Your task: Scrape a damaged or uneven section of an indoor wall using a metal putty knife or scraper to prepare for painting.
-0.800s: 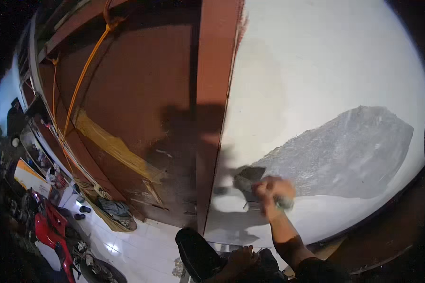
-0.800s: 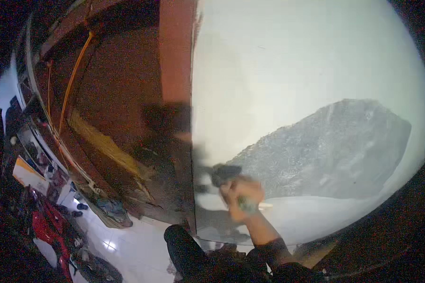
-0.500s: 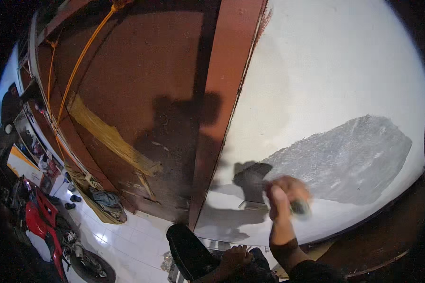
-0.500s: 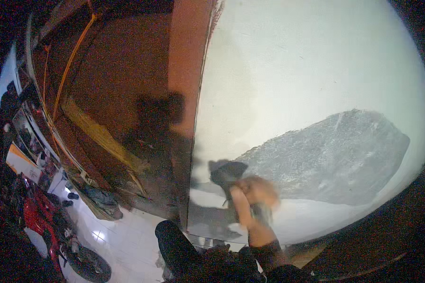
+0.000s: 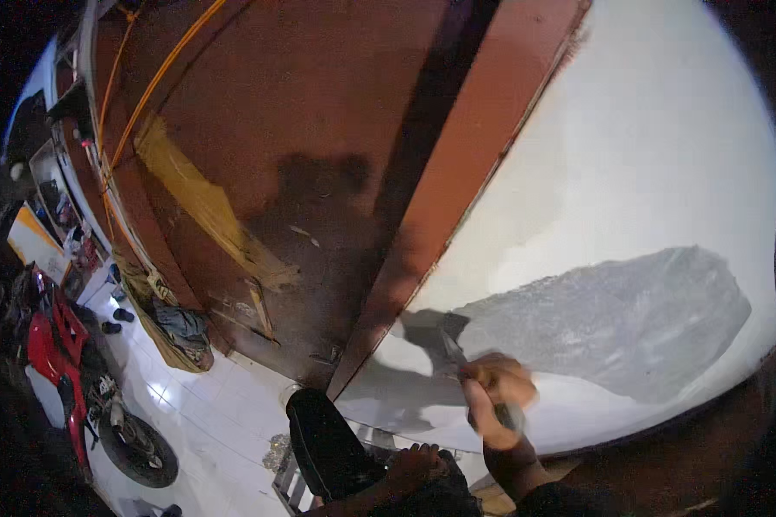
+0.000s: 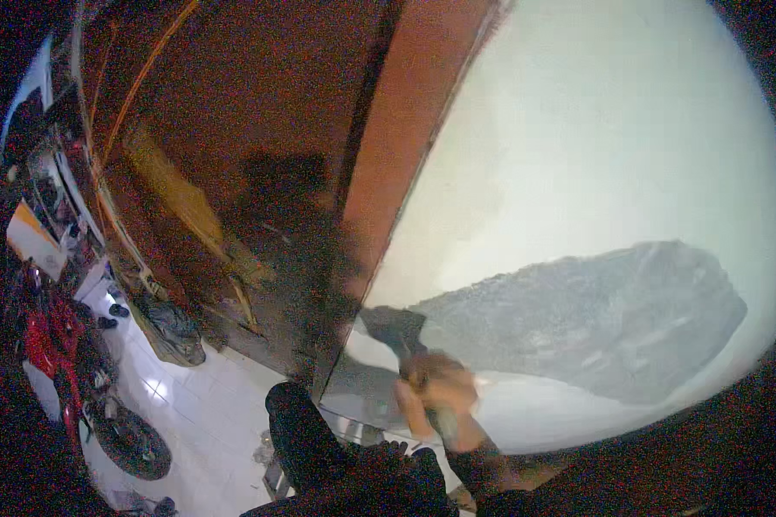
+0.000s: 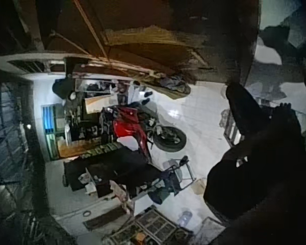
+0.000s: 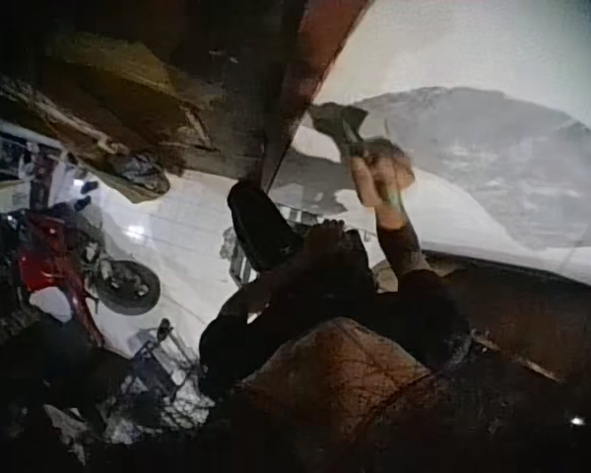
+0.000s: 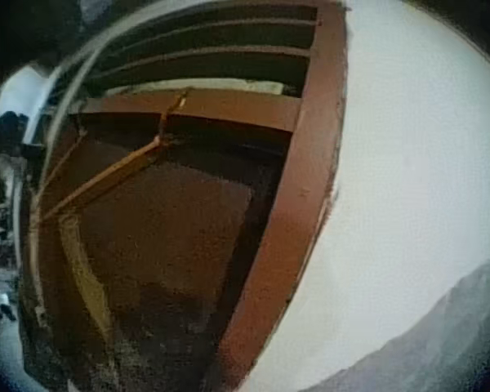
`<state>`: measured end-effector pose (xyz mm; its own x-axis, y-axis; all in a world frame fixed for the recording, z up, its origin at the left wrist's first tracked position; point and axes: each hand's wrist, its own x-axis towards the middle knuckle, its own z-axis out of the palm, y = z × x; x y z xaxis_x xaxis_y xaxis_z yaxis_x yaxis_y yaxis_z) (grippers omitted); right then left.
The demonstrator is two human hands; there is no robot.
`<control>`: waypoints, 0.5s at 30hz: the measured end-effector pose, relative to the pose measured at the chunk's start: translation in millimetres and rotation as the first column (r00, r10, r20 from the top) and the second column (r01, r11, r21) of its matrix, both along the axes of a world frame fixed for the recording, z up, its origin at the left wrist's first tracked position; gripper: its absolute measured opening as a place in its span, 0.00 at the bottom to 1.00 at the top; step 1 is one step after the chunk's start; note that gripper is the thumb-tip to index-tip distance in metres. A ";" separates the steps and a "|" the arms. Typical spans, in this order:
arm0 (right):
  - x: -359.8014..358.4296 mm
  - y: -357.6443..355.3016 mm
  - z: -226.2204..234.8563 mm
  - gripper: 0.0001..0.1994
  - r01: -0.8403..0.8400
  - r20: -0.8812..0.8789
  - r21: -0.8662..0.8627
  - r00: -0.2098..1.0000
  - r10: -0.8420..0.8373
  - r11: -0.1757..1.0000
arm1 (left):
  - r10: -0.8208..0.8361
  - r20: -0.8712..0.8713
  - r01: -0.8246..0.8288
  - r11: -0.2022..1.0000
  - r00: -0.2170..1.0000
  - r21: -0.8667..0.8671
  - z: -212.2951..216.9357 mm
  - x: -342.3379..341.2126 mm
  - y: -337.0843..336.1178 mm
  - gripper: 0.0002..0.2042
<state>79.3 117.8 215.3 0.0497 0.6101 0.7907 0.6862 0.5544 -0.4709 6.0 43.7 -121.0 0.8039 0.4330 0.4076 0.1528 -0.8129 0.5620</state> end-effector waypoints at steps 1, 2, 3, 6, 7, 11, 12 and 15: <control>-6.2 -2.5 4.5 0.12 -0.087 -0.111 0.204 0.988 0.112 0.975 | -0.002 -0.009 0.002 1.000 1.000 0.004 16.0 3.5 5.1 0.14; -23.6 -10.9 16.1 0.13 -0.135 -0.203 0.401 0.951 0.232 0.906 | -0.013 -0.024 0.013 1.000 1.000 0.001 28.9 -1.4 1.9 0.14; -26.5 -24.4 26.9 0.12 -0.187 -0.106 0.339 0.966 0.235 0.922 | -0.006 -0.024 0.006 1.000 1.000 -0.006 24.4 -4.9 1.5 0.14; -13.4 -31.1 36.6 0.10 0.256 0.319 -0.402 0.939 -0.128 0.879 | -0.129 -0.093 0.144 0.976 0.987 0.166 7.3 -1.7 2.6 0.12; 3.4 12.3 6.5 0.09 0.120 0.378 0.123 0.912 -0.159 0.985 | -0.125 -0.087 0.135 0.983 0.988 0.126 4.4 -0.5 0.8 0.12; 7.5 4.3 -18.4 0.09 0.015 0.225 -0.044 0.974 -0.004 0.999 | -0.056 0.063 0.063 0.992 0.996 -0.112 27.9 -0.3 7.0 0.11; -4.1 -13.6 -8.7 0.09 0.001 0.061 -0.145 0.998 0.008 0.989 | -0.044 0.062 0.051 0.992 0.997 -0.116 45.6 -6.4 9.7 0.11; -15.7 -21.2 13.5 0.08 -0.344 0.107 0.238 0.939 0.327 0.908 | -0.027 -0.135 0.012 0.994 0.990 -0.112 80.5 -19.7 19.9 0.11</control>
